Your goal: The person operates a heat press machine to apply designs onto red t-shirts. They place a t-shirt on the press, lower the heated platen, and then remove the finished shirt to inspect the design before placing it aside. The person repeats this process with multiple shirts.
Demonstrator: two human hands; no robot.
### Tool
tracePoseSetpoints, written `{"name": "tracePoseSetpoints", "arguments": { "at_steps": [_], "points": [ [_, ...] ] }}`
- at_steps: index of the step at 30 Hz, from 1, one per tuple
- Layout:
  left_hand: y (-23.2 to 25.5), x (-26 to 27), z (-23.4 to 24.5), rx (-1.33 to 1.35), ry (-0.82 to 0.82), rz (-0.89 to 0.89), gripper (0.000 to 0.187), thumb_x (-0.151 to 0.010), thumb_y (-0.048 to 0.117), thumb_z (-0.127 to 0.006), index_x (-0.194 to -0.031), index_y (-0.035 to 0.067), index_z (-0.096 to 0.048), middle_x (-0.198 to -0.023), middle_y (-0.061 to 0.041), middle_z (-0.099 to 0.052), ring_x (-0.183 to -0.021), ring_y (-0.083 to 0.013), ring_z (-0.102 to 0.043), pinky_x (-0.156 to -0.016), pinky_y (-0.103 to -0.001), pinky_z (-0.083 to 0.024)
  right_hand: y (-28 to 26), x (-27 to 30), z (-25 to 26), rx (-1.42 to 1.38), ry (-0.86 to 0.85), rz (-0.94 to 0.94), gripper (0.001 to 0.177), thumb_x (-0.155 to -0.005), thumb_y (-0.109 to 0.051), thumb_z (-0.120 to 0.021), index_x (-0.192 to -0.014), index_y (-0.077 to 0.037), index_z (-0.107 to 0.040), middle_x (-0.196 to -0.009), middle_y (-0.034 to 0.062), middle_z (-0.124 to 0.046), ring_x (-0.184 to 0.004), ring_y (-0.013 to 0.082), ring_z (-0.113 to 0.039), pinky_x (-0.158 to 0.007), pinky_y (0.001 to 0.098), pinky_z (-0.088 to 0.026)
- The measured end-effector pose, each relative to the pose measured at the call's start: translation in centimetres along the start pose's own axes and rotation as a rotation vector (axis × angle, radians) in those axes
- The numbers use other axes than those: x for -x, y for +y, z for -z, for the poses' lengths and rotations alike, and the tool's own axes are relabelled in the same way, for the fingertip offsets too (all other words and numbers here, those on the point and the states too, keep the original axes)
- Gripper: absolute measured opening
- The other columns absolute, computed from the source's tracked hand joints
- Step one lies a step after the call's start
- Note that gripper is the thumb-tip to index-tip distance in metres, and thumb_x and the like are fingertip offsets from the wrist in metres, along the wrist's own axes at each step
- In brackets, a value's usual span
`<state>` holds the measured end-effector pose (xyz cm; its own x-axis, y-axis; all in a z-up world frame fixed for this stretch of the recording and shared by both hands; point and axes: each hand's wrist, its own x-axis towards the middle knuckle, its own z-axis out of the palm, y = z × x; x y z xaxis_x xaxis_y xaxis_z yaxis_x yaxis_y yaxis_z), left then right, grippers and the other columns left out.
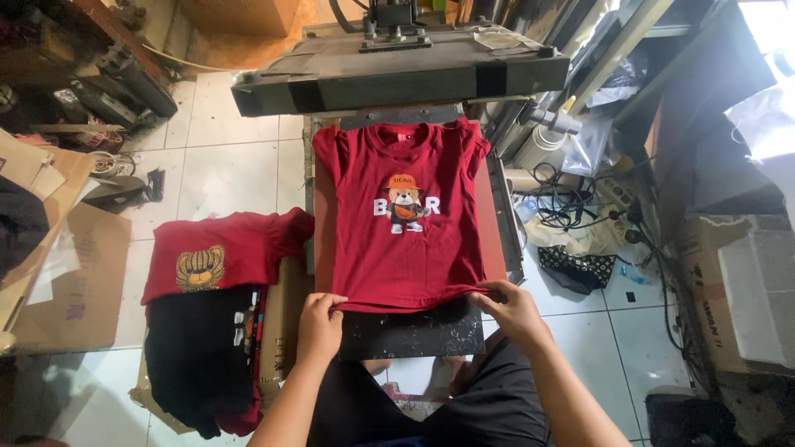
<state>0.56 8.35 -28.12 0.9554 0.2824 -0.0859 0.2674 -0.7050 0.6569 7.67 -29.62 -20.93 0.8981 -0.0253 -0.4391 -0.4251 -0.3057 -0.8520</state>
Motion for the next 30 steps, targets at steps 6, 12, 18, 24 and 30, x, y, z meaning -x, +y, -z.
{"name": "tracePoseSetpoints", "arguments": {
  "at_steps": [6, 12, 18, 24, 30],
  "points": [
    [3.9, -0.7, 1.4, 0.514, -0.082, 0.442, 0.042, -0.068, 0.035, -0.1, -0.102, 0.017, -0.083, -0.095, -0.006, -0.078, -0.088, -0.0172, -0.073, -0.081, -0.033, -0.06, 3.3, -3.3, 0.8, -0.214, 0.248, -0.093, 0.036, -0.086, -0.027, -0.088, -0.102, 0.003, -0.078, -0.08, 0.0198, -0.074, -0.062, 0.0205, -0.064, -0.053, 0.0366, -0.059],
    [6.2, -0.1, 3.7, 0.728, -0.019, 0.655, 0.06, -0.086, 0.022, -0.086, -0.137, 0.006, -0.057, -0.103, -0.014, -0.063, -0.063, -0.0192, -0.063, -0.052, -0.032, -0.062, 3.8, -2.0, -0.7, -0.416, 0.099, -0.272, 0.044, -0.088, -0.013, -0.083, -0.122, 0.01, -0.067, -0.079, 0.0119, -0.058, -0.054, 0.0138, -0.052, -0.041, 0.022, -0.044],
    [9.9, 0.4, 9.4, 1.159, -0.232, 0.541, 0.031, -0.089, 0.009, -0.071, -0.12, 0.003, -0.07, -0.121, -0.016, -0.076, -0.109, -0.0269, -0.07, -0.102, -0.04, -0.053, -8.2, 2.8, 4.1, -0.616, 0.033, -0.19, 0.041, -0.091, 0.005, -0.062, -0.132, 0.006, -0.063, -0.119, 0.0227, -0.059, -0.1, 0.0294, -0.055, -0.083, 0.0328, -0.05],
    [14.8, 0.9, 17.7, 1.468, -0.011, 0.063, 0.022, -0.094, 0.005, -0.068, -0.113, 0.015, -0.071, -0.124, -0.008, -0.073, -0.116, -0.0232, -0.067, -0.103, -0.04, -0.055, -14.5, 6.1, 8.3, -0.933, -0.183, 0.496, 0.027, -0.091, 0.004, -0.062, -0.118, -0.001, -0.067, -0.118, 0.0215, -0.07, -0.102, 0.0353, -0.069, -0.09, 0.0482, -0.059],
    [22.8, -2.2, 22.4, 1.315, 0.062, 0.054, 0.019, -0.098, 0.015, -0.066, -0.112, 0.003, -0.062, -0.1, -0.012, -0.068, -0.087, -0.022, -0.064, -0.066, -0.028, -0.052, -23.5, 8.8, 7.5, -0.798, 0.112, 0.444, 0.041, -0.092, 0.0, -0.062, -0.133, 0.002, -0.062, -0.114, 0.0171, -0.071, -0.095, 0.0263, -0.07, -0.083, 0.0329, -0.06]
  ]
}}
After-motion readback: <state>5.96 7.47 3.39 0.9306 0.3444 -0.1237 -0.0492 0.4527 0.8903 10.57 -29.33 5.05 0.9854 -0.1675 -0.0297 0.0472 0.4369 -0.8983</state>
